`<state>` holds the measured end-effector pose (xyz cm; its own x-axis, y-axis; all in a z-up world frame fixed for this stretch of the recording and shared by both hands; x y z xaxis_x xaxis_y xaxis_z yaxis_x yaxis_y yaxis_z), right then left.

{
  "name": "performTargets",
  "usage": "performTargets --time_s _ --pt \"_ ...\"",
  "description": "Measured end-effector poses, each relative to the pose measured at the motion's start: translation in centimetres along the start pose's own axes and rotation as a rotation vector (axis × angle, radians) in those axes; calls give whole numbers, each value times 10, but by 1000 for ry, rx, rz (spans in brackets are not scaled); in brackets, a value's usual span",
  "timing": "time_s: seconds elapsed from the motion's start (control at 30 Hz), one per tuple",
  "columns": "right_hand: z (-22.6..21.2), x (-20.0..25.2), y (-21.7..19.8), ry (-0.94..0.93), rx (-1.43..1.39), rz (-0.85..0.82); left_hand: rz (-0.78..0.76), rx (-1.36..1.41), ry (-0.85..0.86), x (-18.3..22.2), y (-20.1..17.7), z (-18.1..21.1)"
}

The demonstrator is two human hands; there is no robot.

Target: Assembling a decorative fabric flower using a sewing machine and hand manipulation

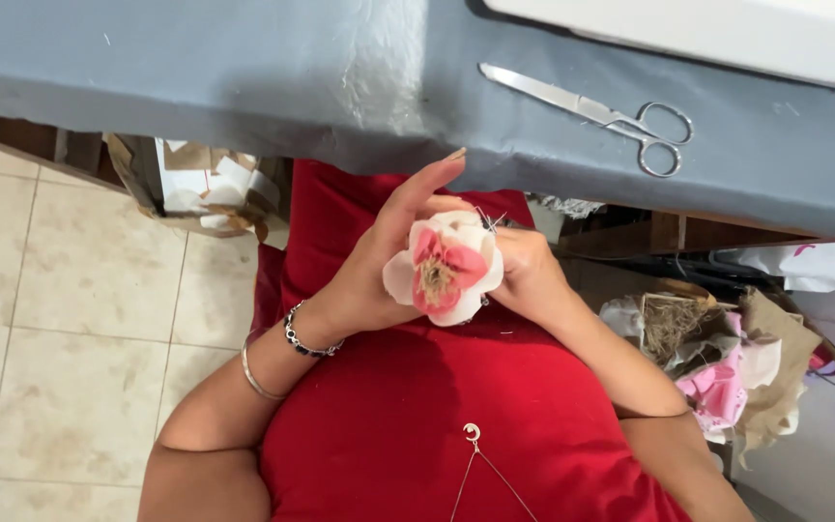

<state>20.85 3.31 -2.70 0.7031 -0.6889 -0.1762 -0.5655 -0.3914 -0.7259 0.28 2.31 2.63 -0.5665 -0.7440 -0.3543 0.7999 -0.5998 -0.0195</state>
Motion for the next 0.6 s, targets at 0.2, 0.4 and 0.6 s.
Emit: performTargets --time_s 0.2,0.4,0.6 --pt "11 3 7 -92 2 48 11 44 -77 -4 -3 -1" --pt "4 -1 9 -57 -182 51 4 204 7 -7 -8 -9" --pt "14 1 12 -36 -196 37 -2 138 104 -10 -4 1"
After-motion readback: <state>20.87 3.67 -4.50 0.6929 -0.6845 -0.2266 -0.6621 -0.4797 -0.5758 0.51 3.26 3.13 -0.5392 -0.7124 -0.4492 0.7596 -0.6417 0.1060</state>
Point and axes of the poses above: each hand's wrist, its own x-axis away from the middle knuckle, its own y-axis out of the palm, z = x × y, the point moved 3 cm from there along -x, towards the middle knuckle, and after that the axes turned 10 degrees about -z, right-handed, at the moved point
